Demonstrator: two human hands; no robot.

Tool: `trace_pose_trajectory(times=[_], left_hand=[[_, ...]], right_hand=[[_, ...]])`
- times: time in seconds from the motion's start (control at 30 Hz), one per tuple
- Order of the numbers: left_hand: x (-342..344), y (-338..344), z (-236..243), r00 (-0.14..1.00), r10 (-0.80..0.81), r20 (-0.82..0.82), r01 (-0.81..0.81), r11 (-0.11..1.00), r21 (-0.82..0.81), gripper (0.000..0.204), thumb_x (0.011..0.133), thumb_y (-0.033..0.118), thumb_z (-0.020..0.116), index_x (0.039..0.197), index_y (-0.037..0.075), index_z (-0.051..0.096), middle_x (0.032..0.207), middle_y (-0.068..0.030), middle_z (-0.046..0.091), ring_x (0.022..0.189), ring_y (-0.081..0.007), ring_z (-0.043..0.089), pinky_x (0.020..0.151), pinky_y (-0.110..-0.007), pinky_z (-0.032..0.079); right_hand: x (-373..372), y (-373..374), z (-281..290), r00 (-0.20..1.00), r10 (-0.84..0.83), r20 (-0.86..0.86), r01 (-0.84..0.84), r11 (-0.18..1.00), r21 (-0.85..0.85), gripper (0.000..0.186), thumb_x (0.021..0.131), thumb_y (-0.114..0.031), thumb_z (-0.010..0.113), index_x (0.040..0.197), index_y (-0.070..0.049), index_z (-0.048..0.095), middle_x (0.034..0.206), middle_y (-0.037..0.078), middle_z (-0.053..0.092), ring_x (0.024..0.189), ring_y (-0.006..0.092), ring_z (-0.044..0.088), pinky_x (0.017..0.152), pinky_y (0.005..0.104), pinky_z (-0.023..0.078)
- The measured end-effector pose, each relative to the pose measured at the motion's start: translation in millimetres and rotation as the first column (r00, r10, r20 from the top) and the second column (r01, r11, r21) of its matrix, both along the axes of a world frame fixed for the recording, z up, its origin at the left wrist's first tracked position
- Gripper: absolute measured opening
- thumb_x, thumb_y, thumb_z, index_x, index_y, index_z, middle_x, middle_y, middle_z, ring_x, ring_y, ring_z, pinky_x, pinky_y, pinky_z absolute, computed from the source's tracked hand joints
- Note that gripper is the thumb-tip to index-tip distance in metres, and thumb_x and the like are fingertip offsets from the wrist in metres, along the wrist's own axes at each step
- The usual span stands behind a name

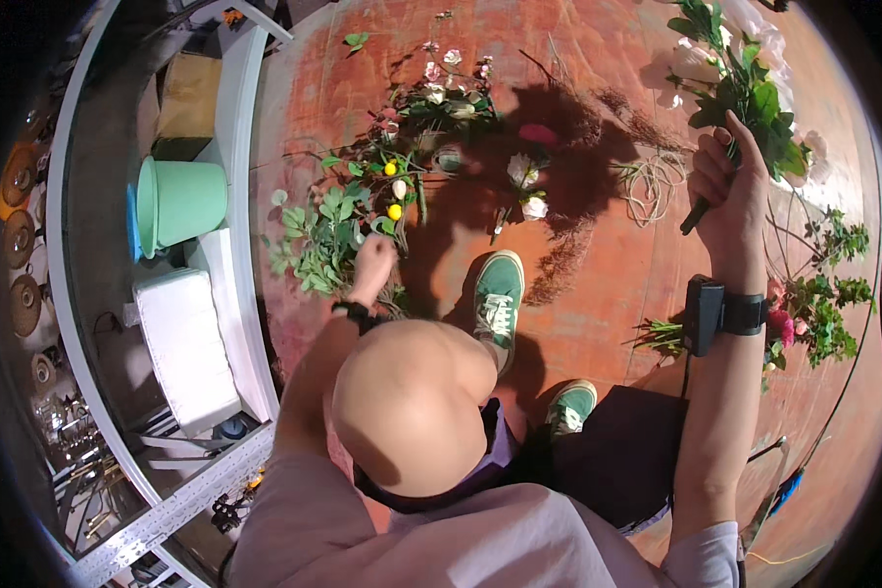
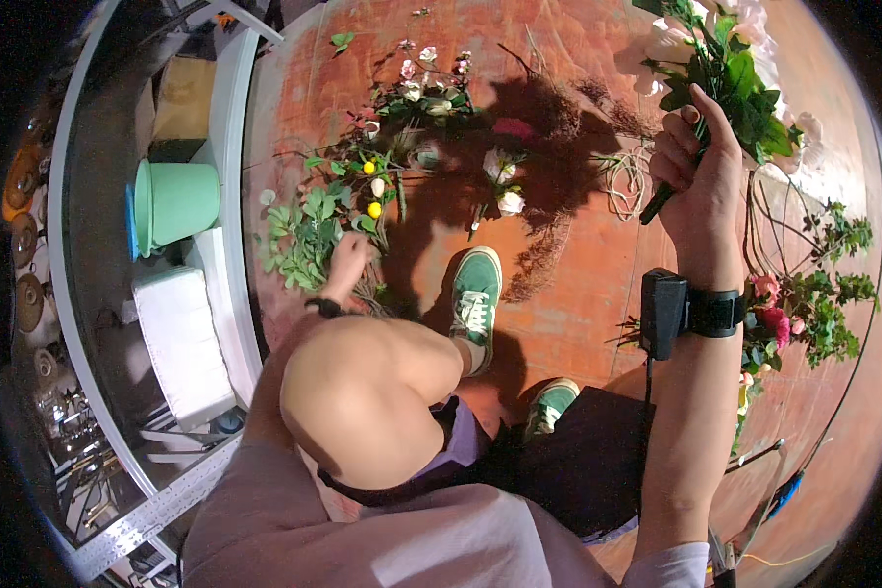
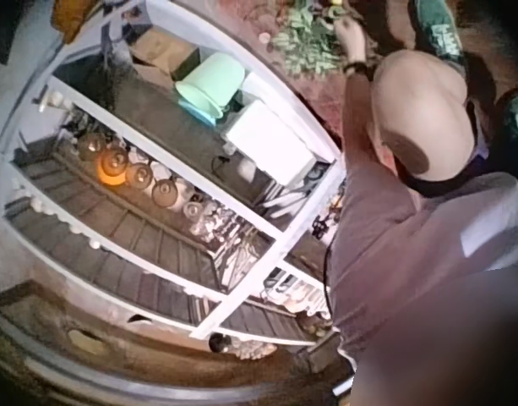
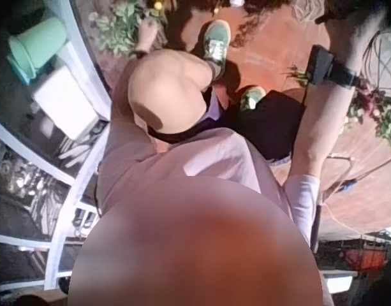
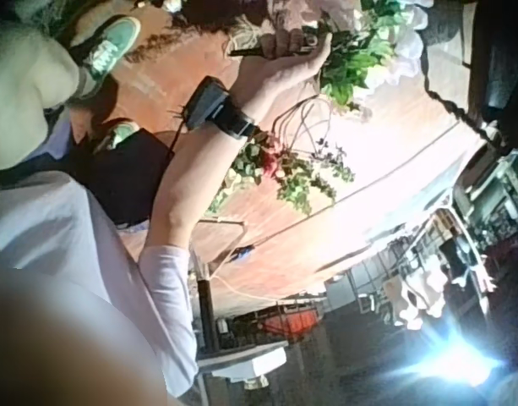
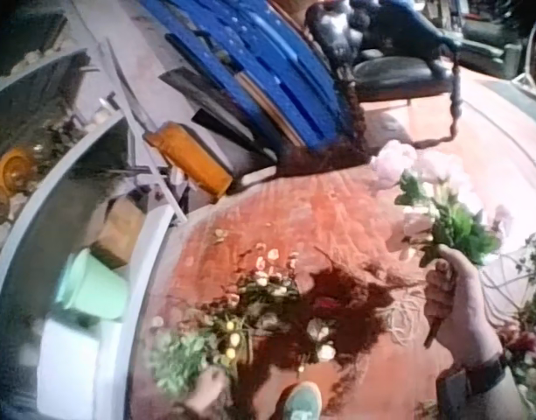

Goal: The recorder picks up several flowers from the floor, assembles them into a bouquet, and ties them together with twine on a table.

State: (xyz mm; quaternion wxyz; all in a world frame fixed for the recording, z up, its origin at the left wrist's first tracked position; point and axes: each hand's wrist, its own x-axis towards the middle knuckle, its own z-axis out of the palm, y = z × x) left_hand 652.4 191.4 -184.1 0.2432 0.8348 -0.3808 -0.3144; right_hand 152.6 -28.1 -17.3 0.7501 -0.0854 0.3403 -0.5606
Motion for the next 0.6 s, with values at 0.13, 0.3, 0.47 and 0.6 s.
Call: trace_pose_trajectory(times=[0.13, 0.3, 0.47, 0.6], left_hand=[[-95, -132, -35, 0.751, 0.29, -0.594, -0.119, 0.943, 0.311, 0.048, 0.091, 0.049, 0.067, 0.119, 0.013, 0.056, 0.094, -0.0034, 0.063, 0.078, -0.017, 0.063, 0.062, -0.028, 0.047], [-103, -185, -98, 0.696, 0.569, -0.437, -0.448, 0.82, 0.356, 0.046, 0.081, 0.049, 0.079, 0.091, 0.014, 0.051, 0.073, 0.0003, 0.045, 0.055, -0.0127, 0.045, 0.045, -0.028, 0.036], [-67, -174, -99, 0.679, 0.533, -0.505, -0.551, 0.824, 0.129, 0.031, 0.097, 0.039, 0.059, 0.093, 0.009, 0.054, 0.076, -0.0024, 0.05, 0.057, -0.0138, 0.047, 0.044, -0.028, 0.038], [-80, -165, -30, 0.745, 0.274, -0.608, -0.506, 0.826, -0.248, 0.017, 0.106, 0.024, 0.04, 0.102, 0.009, 0.045, 0.084, -0.0071, 0.057, 0.07, -0.0212, 0.062, 0.056, -0.035, 0.05]], right_hand=[[-30, 3, -5, 0.993, -0.074, -0.093, 0.08, 0.995, 0.054, 0.023, 0.097, -0.024, 0.062, 0.08, -0.013, 0.052, 0.062, -0.007, 0.036, 0.047, 0.0037, 0.026, 0.039, 0.0212, 0.018], [-27, 6, 0, 0.998, -0.055, 0.005, 0.055, 0.998, 0.024, 0.023, 0.098, -0.025, 0.061, 0.08, -0.013, 0.052, 0.062, -0.008, 0.034, 0.047, 0.0023, 0.025, 0.037, 0.0193, 0.018], [-22, 8, -1, 0.998, -0.032, -0.05, 0.033, 0.999, 0.015, 0.023, 0.099, -0.025, 0.06, 0.08, -0.013, 0.052, 0.063, -0.008, 0.034, 0.047, 0.0022, 0.026, 0.037, 0.0195, 0.018], [-26, 9, 0, 0.999, -0.028, -0.041, 0.029, 0.999, 0.024, 0.024, 0.098, -0.025, 0.061, 0.081, -0.013, 0.05, 0.063, -0.008, 0.032, 0.047, 0.0028, 0.024, 0.039, 0.0203, 0.018]])
